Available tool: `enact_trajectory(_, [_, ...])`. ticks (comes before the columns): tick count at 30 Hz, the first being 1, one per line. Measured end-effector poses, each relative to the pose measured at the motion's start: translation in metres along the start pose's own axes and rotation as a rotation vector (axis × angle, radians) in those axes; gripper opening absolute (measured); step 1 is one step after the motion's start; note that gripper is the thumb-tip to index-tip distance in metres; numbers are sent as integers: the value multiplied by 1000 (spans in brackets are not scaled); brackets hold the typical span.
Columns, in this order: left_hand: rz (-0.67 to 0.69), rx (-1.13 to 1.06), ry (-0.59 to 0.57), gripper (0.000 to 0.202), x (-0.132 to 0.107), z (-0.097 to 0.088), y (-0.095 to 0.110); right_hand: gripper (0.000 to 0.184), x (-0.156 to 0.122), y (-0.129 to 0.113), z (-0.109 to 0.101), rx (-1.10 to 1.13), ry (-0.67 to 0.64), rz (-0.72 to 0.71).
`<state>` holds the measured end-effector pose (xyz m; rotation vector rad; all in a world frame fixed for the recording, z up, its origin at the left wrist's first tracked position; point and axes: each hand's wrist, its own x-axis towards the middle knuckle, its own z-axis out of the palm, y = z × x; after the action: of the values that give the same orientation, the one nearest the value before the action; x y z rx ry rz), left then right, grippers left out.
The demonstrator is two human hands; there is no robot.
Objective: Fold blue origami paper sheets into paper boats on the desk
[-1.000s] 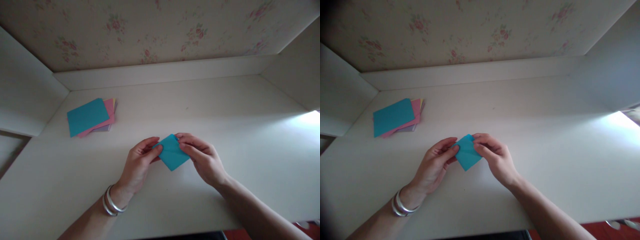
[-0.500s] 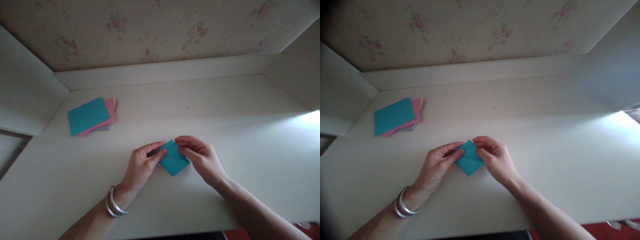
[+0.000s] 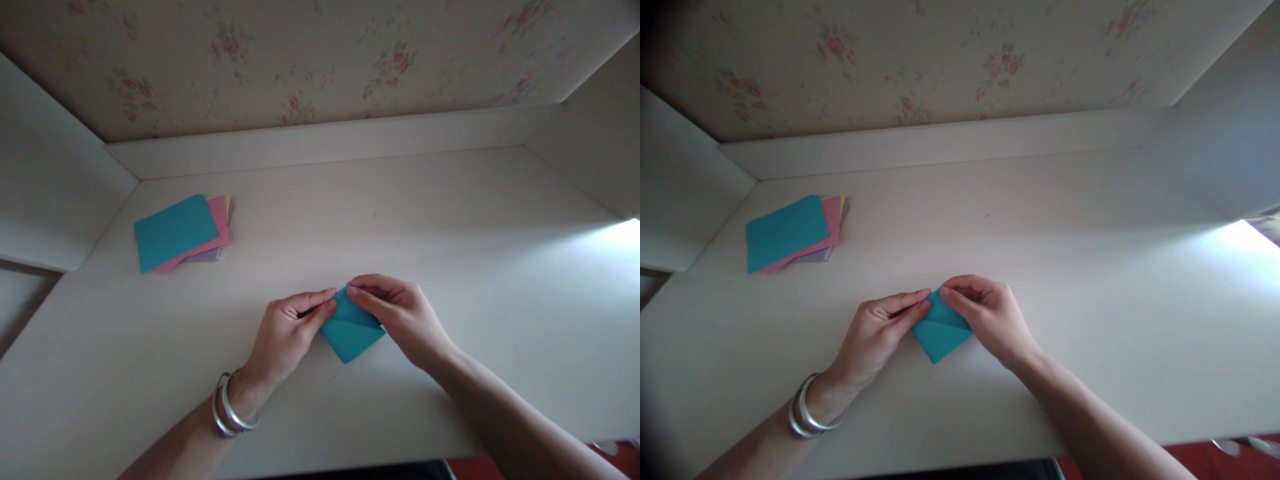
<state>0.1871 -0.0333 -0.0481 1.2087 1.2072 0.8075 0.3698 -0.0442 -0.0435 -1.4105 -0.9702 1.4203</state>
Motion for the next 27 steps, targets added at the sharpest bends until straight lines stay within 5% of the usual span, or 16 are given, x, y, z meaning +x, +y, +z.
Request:
enact_trajectory(16, [110,190,-29,22,-6,1,5,31,-1,-1,-7,-262,-140,-63])
enact_trajectory(22, [-45,-108,17,40,-4,5,0,35,-1,-3,-7,-274,53,-135])
enact_trajectory(27, [-164,-309,-87,47,-3,9,-2,33,0,3,-2,-193,166,-136])
